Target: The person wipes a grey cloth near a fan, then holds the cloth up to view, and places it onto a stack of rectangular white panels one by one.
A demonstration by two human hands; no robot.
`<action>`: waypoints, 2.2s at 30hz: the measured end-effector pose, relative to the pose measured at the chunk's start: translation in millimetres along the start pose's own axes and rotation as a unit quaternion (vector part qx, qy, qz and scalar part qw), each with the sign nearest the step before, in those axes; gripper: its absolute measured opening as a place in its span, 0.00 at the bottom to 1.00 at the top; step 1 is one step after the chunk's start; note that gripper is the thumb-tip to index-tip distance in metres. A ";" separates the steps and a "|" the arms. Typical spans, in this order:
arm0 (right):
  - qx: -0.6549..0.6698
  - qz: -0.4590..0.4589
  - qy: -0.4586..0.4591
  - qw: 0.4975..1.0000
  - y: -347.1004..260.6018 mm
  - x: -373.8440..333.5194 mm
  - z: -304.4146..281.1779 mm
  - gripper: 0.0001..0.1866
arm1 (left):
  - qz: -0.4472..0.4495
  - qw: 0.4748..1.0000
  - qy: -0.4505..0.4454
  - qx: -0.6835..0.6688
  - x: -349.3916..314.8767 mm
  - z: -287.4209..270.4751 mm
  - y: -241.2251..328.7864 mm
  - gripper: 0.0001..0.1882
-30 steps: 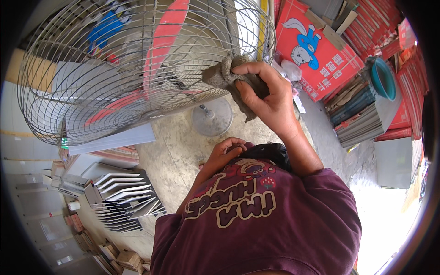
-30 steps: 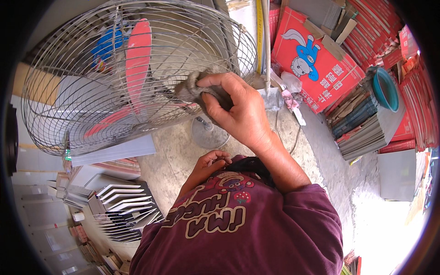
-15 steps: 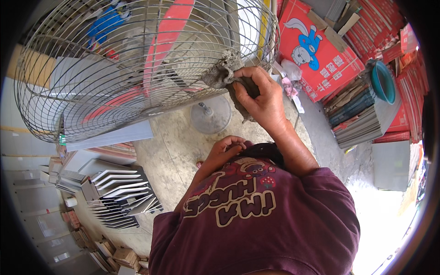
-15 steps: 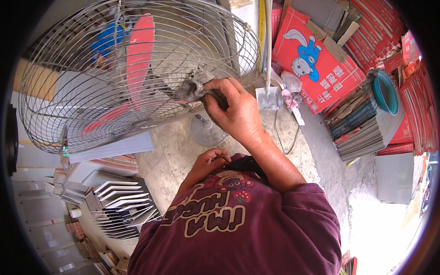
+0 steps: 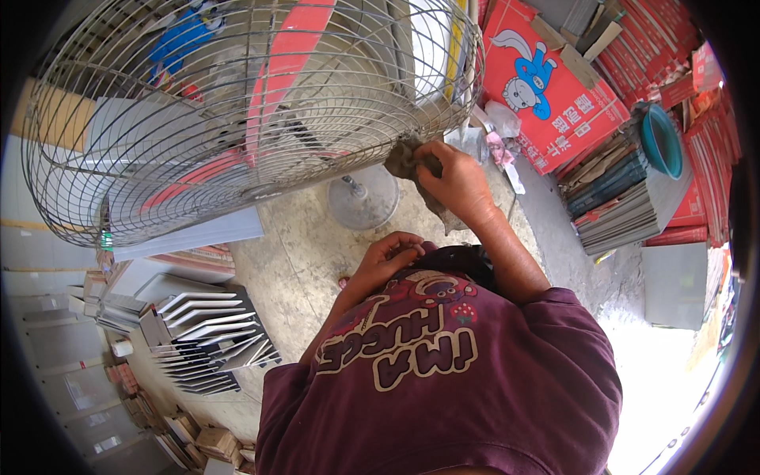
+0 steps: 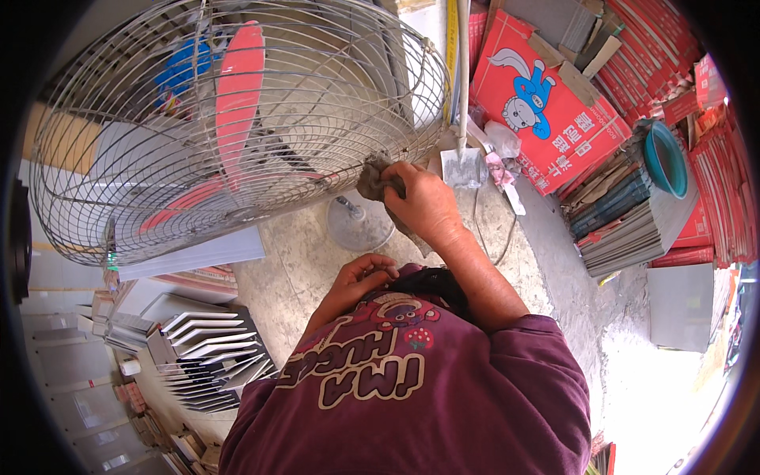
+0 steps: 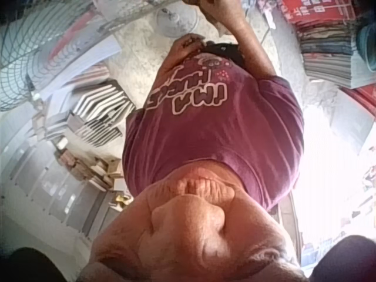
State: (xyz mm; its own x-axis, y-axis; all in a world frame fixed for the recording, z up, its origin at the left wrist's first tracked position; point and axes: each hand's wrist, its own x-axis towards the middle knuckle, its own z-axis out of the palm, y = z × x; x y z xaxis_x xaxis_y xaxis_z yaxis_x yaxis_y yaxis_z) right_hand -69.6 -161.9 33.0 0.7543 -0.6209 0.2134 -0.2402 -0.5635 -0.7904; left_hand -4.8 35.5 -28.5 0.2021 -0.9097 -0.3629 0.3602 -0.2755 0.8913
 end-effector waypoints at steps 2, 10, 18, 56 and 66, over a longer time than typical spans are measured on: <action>0.004 -0.002 -0.011 1.000 -1.8 -0.8 0.0 0.11 | 0.000 1.000 0.003 0.001 -0.1 1.0 3.3 0.13; 0.148 -0.110 0.042 0.982 -61.4 8.1 -13.7 0.12 | 0.001 1.000 0.004 -0.004 -5.1 -1.6 3.3 0.15; 0.150 -0.320 0.113 0.929 -95.0 11.4 -21.0 0.13 | 0.017 0.999 0.005 -0.036 -7.3 -8.0 -6.2 0.17; 0.205 -0.164 0.010 0.965 -83.7 -3.2 11.1 0.14 | 0.317 0.934 0.151 -0.057 -6.1 3.3 75.0 0.20; 0.201 -0.137 0.000 0.970 -80.7 -5.8 34.1 0.15 | 0.312 0.921 0.221 -0.068 -10.1 -5.6 63.0 0.21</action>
State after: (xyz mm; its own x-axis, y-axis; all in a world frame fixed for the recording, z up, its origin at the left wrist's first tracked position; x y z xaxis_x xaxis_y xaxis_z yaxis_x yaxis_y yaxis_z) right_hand -33.7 -94.2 76.0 0.7568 -0.4766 0.4473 0.2269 -0.4502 -0.8636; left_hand 20.9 29.0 29.8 0.7497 -0.6533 0.1062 0.1533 0.3275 0.9323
